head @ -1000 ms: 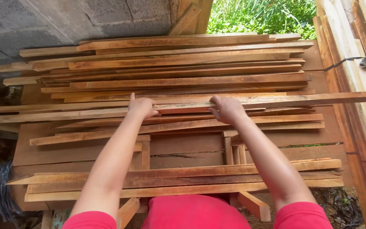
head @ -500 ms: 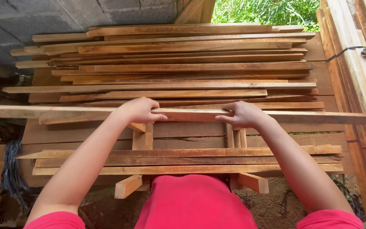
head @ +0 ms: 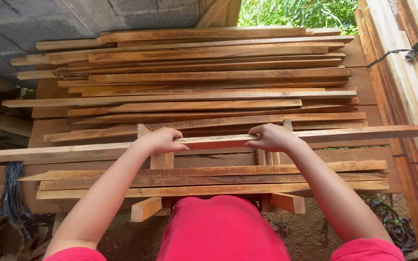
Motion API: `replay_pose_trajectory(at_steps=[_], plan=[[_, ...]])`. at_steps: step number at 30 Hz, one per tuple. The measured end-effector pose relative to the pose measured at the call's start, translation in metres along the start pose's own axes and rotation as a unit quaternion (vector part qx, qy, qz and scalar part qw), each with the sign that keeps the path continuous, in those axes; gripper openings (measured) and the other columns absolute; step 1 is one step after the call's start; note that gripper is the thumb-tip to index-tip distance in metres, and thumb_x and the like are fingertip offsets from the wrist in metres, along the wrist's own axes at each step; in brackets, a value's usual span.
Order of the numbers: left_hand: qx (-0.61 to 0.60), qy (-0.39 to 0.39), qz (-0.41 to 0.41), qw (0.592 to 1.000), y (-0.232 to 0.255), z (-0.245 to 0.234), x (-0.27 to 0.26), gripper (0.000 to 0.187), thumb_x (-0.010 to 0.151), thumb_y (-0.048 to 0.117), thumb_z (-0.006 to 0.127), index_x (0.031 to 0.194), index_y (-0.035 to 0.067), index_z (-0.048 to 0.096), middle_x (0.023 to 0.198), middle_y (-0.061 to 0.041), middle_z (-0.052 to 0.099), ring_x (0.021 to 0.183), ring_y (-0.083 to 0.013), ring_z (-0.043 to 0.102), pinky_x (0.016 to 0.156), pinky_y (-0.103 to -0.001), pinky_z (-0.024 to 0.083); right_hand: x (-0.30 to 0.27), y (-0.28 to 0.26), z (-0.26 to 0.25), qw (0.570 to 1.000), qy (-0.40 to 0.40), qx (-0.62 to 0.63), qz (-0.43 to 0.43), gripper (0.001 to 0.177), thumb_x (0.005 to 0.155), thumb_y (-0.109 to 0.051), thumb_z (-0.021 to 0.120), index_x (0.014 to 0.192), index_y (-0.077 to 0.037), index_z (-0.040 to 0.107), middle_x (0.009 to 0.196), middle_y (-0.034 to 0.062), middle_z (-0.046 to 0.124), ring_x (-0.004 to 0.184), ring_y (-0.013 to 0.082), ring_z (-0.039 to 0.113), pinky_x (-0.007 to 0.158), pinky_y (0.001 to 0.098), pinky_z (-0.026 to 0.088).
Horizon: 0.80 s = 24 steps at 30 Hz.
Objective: Sorting and stacking wooden planks onto a wooden rack in a storage area.
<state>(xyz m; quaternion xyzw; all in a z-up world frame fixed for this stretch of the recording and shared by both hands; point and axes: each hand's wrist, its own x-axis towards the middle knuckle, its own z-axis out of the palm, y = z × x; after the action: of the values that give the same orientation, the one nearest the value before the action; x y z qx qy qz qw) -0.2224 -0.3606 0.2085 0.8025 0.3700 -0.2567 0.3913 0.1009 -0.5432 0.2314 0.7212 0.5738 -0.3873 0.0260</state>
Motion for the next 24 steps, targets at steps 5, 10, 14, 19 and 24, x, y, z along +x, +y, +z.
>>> replay_pose_trajectory(at_steps=[5, 10, 14, 19, 24], plan=[[0.058, 0.062, -0.007, 0.996, -0.015, 0.014, 0.021, 0.044, 0.075, 0.057, 0.077, 0.11, 0.031, 0.077, 0.109, 0.0, 0.078, 0.112, -0.026, 0.071, 0.091, -0.041, 0.057, 0.031, 0.022, 0.027, 0.998, 0.037, -0.026, -0.036, 0.045, 0.086, -0.047, 0.069, 0.124, -0.024, 0.07, 0.12, 0.0089, 0.074, 0.116, 0.0387, 0.067, 0.097, 0.0532, 0.054], [0.131, 0.097, 0.0, 0.987, -0.042, 0.058, 0.077, 0.036, 0.075, 0.055, 0.077, 0.106, 0.035, 0.077, 0.102, 0.001, 0.079, 0.106, -0.0253, 0.074, 0.089, -0.04, 0.059, 0.056, 0.038, 0.057, 0.998, 0.027, -0.045, -0.027, 0.042, 0.087, -0.044, 0.068, 0.123, -0.022, 0.07, 0.121, 0.0033, 0.073, 0.115, 0.036, 0.068, 0.097, 0.0519, 0.055], [0.142, 0.096, 0.0, 0.985, -0.063, 0.102, 0.129, 0.022, 0.08, 0.041, 0.077, 0.099, 0.029, 0.075, 0.096, -0.004, 0.078, 0.103, -0.0307, 0.074, 0.087, -0.044, 0.06, 0.092, 0.056, 0.089, 0.998, -0.008, -0.059, -0.031, 0.034, 0.089, -0.042, 0.063, 0.113, -0.02, 0.069, 0.117, 0.005, 0.073, 0.113, 0.0372, 0.069, 0.095, 0.0535, 0.056], [0.15, 0.084, -0.028, 0.985, -0.065, 0.131, 0.155, 0.014, 0.082, 0.027, 0.078, 0.095, 0.025, 0.074, 0.096, -0.007, 0.078, 0.104, -0.0316, 0.075, 0.088, -0.047, 0.06, 0.131, 0.075, 0.129, 0.997, -0.035, -0.067, 0.011, 0.03, 0.091, -0.035, 0.058, 0.115, -0.02, 0.068, 0.118, 0.0035, 0.072, 0.113, 0.0319, 0.07, 0.095, 0.0476, 0.058], [0.139, 0.085, -0.051, 0.985, -0.088, 0.161, 0.196, 0.009, 0.084, 0.025, 0.072, 0.092, 0.027, 0.074, 0.095, -0.006, 0.078, 0.102, -0.0307, 0.076, 0.087, -0.046, 0.06, 0.189, 0.118, 0.186, 0.992, -0.076, -0.097, 0.018, 0.037, 0.093, -0.036, 0.062, 0.126, -0.021, 0.066, 0.122, 0.0058, 0.071, 0.118, 0.0295, 0.069, 0.098, 0.0454, 0.058]])
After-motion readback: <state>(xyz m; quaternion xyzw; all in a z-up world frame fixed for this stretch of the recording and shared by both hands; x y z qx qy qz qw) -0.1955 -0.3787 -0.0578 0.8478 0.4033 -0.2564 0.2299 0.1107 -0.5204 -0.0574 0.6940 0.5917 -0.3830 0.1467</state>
